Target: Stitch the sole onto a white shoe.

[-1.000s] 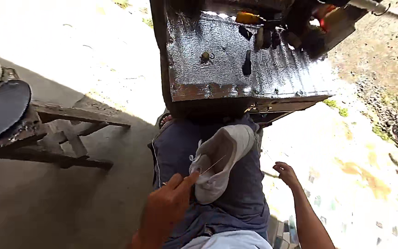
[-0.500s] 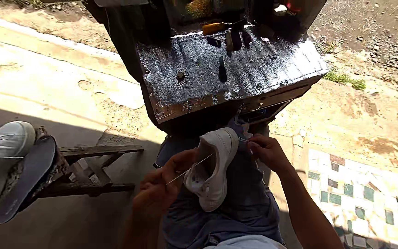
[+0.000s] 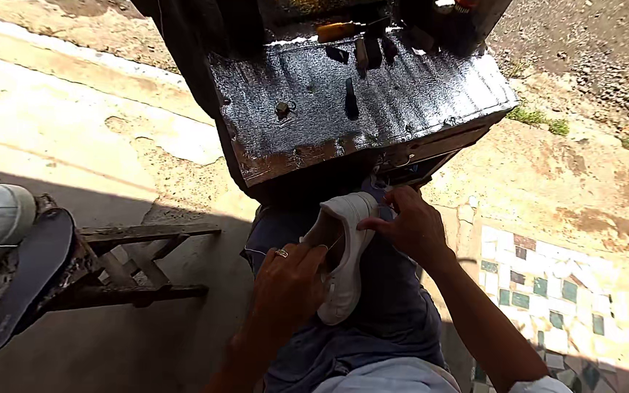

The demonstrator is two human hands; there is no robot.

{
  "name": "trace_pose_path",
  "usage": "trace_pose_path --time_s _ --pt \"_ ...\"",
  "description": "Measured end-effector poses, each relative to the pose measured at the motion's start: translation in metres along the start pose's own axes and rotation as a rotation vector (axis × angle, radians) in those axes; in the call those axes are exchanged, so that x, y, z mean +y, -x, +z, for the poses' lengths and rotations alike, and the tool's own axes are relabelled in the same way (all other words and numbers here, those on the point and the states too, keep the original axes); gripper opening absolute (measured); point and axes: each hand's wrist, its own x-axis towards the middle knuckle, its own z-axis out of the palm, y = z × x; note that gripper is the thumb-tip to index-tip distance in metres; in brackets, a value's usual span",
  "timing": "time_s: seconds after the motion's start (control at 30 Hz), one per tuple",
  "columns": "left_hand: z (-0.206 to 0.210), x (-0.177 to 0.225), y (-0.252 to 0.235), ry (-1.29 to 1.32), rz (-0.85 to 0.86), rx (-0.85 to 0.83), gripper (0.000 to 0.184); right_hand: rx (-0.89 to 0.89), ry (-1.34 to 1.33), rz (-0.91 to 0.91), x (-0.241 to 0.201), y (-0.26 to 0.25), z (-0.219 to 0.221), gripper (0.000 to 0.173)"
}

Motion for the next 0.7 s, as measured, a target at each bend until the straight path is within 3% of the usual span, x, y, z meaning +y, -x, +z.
trace_pose_path --time_s 0.27,0.47,0.57,0.63,0.7 --pt "-0.038 -0.006 0.107 0.057 -0.065 -0.08 0.037 -0.124 0.021 -0.002 -0.005 -0.002 -0.011 0.055" --pt "-0.024 0.004 0.16 0.203 -0.176 -0.106 0.034 -0.217 -0.041 0.016 -0.012 -0.001 -0.007 0.053" --pt "-0.022 -0.003 0.138 0.274 -0.161 -0.037 0.033 -0.218 -0.088 0.02 -0.008 0.003 -0.009 0.047" --pt "-0.02 -0.008 0.098 0.402 -0.127 0.106 0.029 -0.191 -0.123 0.011 -0.002 0.008 -0.01 0.042" --pt "-0.02 0.0 0.048 0.603 -0.148 0.145 0.027 -0.192 -0.211 0.011 0.002 0.015 -0.01 0.039"
